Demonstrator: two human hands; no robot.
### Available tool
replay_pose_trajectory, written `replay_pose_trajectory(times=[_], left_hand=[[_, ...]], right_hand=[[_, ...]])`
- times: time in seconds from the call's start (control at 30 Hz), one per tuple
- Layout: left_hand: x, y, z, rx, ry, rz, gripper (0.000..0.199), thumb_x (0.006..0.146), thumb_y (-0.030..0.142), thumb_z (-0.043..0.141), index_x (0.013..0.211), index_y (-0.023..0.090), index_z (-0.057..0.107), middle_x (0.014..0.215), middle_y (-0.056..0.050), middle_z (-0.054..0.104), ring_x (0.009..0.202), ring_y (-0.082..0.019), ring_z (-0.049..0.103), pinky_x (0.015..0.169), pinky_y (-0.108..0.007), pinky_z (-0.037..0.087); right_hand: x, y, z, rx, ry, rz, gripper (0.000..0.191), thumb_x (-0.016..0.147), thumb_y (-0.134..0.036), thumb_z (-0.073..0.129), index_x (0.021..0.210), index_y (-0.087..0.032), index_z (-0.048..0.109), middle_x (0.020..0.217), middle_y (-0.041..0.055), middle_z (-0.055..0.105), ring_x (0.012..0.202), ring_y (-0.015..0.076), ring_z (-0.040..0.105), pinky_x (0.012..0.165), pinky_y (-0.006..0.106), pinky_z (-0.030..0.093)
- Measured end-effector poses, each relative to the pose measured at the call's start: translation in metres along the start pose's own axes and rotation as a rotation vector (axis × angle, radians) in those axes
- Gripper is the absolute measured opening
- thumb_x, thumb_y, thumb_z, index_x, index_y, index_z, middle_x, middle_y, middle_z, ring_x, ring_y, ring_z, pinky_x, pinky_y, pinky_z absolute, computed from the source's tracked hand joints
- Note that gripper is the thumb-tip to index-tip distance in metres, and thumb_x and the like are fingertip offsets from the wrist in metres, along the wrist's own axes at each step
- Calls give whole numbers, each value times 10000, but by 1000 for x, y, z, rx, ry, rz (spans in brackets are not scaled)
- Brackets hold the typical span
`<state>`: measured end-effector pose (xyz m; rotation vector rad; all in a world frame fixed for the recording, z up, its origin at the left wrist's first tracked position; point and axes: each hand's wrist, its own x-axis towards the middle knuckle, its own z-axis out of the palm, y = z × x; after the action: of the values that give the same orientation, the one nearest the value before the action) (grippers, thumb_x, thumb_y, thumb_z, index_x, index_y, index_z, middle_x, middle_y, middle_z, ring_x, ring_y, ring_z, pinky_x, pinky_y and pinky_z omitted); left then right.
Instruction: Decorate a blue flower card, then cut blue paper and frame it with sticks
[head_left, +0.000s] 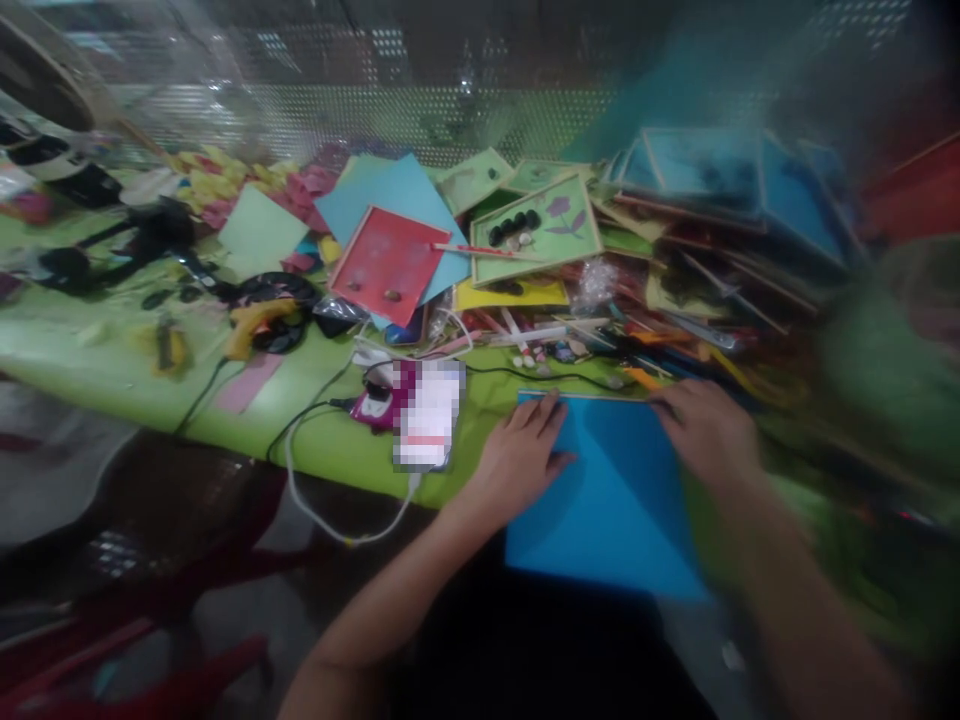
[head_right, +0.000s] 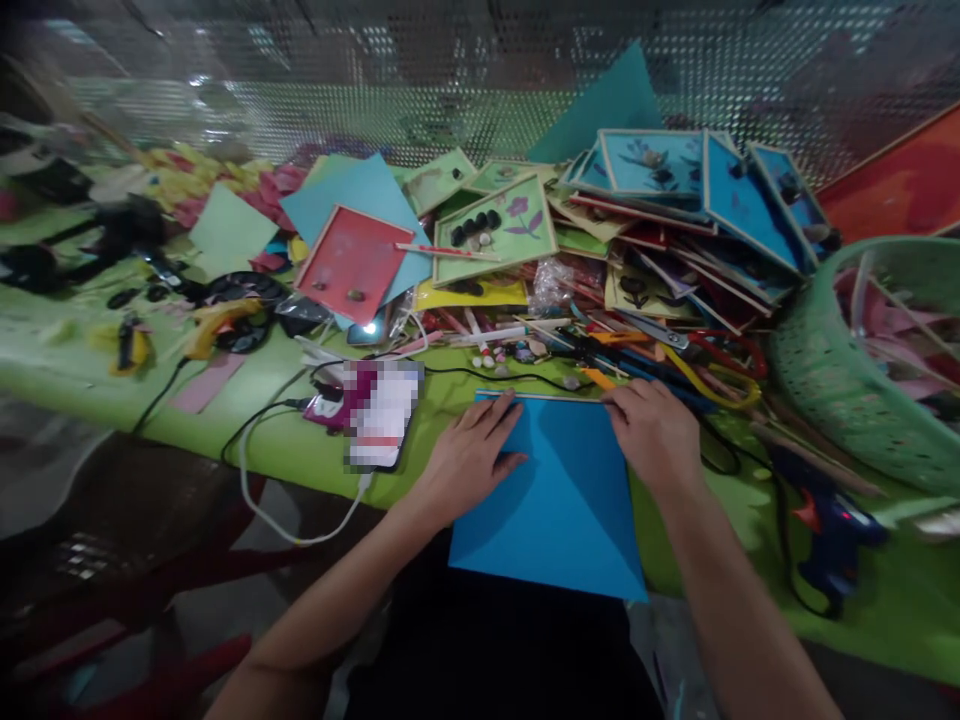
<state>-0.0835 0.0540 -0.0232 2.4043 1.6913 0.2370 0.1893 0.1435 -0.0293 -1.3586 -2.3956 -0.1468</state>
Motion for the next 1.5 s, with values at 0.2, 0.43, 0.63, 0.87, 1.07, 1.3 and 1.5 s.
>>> replay_pose_trajectory(times=[0.2, 0.43, 0.63, 0.87, 1.07, 1.3, 1.5], left_hand=[[2, -1, 1, 6, -11, 4, 642, 1073, 496, 490, 1596, 127, 433, 1709, -120, 366, 1482, -315, 449, 1196, -464, 437], [2, -2, 2, 10, 3, -1, 646, 1074, 505, 482, 1603, 138, 428, 1715, -107, 357, 1486, -320, 448, 1186, -464, 449], [1, -3, 4, 6, 26, 3, 628, 1074, 496, 484, 1598, 152, 440, 1689, -121, 405, 1481, -325, 457, 1166, -471, 469], [1, -1, -2, 8, 35, 0, 618, 1072, 473, 493, 1592, 144, 449, 1683, -113, 418, 1487, -334, 439, 1178, -481, 463], [0, -1, -2, -7, 52, 12, 577, 1066, 446, 509, 1558, 144, 492, 1699, -135, 380, 1468, -354, 461, 1164, -487, 472], [-1, -4, 0, -98, 112, 16, 473, 1045, 389, 564, 1472, 188, 577, 1611, -128, 502, 1437, -332, 497, 1167, -498, 464], [5, -5, -4, -90, 108, -6, 462, 1041, 397, 578, 1452, 186, 588, 1570, -123, 547, 1447, -324, 491, 1193, -490, 423]], right_hand=[[0, 0, 2, -30, -21, 28, 224, 996, -238, 539, 919, -208, 748, 887, 87, 702, 889, 261, 626, 664, 359, 411], [1, -3, 0, 4, -35, 60, 221, 980, -214, 546, 908, -213, 754, 916, 93, 711, 915, 258, 638, 712, 361, 445], [3, -2, 0, -1, -16, 59, 190, 966, -214, 574, 908, -228, 754, 895, 81, 713, 902, 256, 635, 716, 360, 442], [5, -4, -2, 5, -29, 78, 169, 965, -224, 585, 907, -237, 744, 921, 77, 724, 931, 257, 626, 748, 364, 443], [8, -7, -4, -12, -74, 95, 195, 984, -234, 545, 897, -232, 719, 921, 95, 712, 932, 266, 617, 707, 369, 431], [5, -3, -1, 16, -97, 84, 150, 983, -226, 551, 895, -216, 672, 945, 110, 695, 938, 277, 621, 719, 370, 435], [8, 3, -10, 288, -144, 124, 93, 953, -239, 580, 894, -216, 649, 909, 80, 727, 837, 234, 655, 708, 334, 434]])
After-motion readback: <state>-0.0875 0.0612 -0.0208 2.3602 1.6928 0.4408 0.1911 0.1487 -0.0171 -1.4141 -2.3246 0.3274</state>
